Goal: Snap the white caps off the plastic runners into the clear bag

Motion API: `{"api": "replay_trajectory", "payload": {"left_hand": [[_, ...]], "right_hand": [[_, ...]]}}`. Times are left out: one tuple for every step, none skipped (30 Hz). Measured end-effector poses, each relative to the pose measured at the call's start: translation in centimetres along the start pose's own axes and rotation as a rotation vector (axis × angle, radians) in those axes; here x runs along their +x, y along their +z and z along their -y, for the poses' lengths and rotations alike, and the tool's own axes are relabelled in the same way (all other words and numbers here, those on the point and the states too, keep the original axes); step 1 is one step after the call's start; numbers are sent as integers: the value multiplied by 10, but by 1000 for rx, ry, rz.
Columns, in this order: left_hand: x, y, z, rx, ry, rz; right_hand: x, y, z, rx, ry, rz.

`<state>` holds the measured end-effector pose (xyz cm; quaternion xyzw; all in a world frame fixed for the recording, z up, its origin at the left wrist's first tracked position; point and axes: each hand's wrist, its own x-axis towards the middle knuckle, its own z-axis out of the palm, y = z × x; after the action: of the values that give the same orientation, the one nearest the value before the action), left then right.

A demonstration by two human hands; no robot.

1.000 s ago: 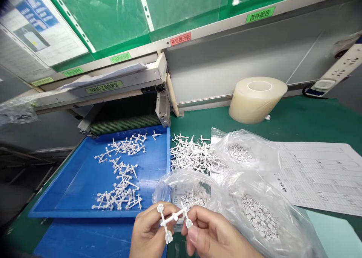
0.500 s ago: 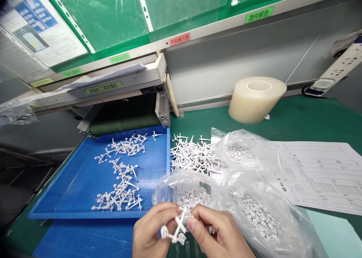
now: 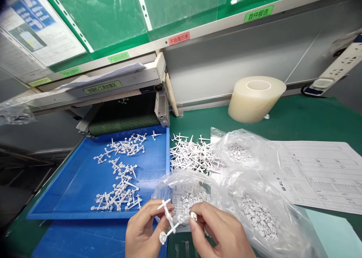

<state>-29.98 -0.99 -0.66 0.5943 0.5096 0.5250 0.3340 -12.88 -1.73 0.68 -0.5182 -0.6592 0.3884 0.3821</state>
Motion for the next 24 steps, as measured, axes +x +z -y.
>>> {"api": "replay_trajectory", "payload": {"left_hand": [[0,-1,1,-2,-33,-6],[0,-1,2,-5,-68,-13],[0,-2,4,-10,-103,-18],[0,-3,5,-16,-136,-22],[0,-3,5,-21,-164,-24],[0,-4,6,-24,-185,-25],[0,-4,6,-26,-200,-25],[0,-5,7,-30,-212,-24],[0,-5,6,-37,-221,-25],[0,-4,6,-48,-230,-25],[0,-4,6,-61,-240,-26],[0,-3,5,-76,-251,-26],[0,-3,4,-88,-263,-24],[0,-2,3,-98,-275,-20],[0,-2,1,-104,-287,-14],[0,-2,0,-111,-297,-8],[0,-2,-1,-120,-307,0],[0,-2,-2,-133,-314,8],[0,-2,-3,-146,-322,18],[1,-2,-4,-158,-330,28],[1,-2,-5,-167,-341,38],[1,-2,-5,-171,-351,49],[1,-1,-6,-169,-357,61],[1,-1,-5,-162,-358,74]], "right_hand": [[3,0,0,98,100,43],[6,0,0,230,208,103],[9,0,-1,381,312,169],[13,0,-3,528,401,230],[16,0,-5,643,466,288],[20,-1,-8,683,495,328],[23,-1,-10,654,490,351],[26,0,-13,571,461,355],[29,0,-16,461,418,344],[32,1,-19,353,368,324],[34,3,-21,266,323,298],[36,5,-23,209,288,270],[38,8,-24,175,263,249],[39,11,-25,141,241,235],[41,14,-25,114,222,230],[41,16,-24,96,208,228],[42,17,-23,86,194,229],[42,18,-21,82,183,227],[42,17,-19,85,173,223],[41,15,-16,93,168,220],[41,12,-12,103,164,221],[42,9,-8,127,168,233],[42,6,-4,170,180,256],[43,3,-1,239,203,290]]}}
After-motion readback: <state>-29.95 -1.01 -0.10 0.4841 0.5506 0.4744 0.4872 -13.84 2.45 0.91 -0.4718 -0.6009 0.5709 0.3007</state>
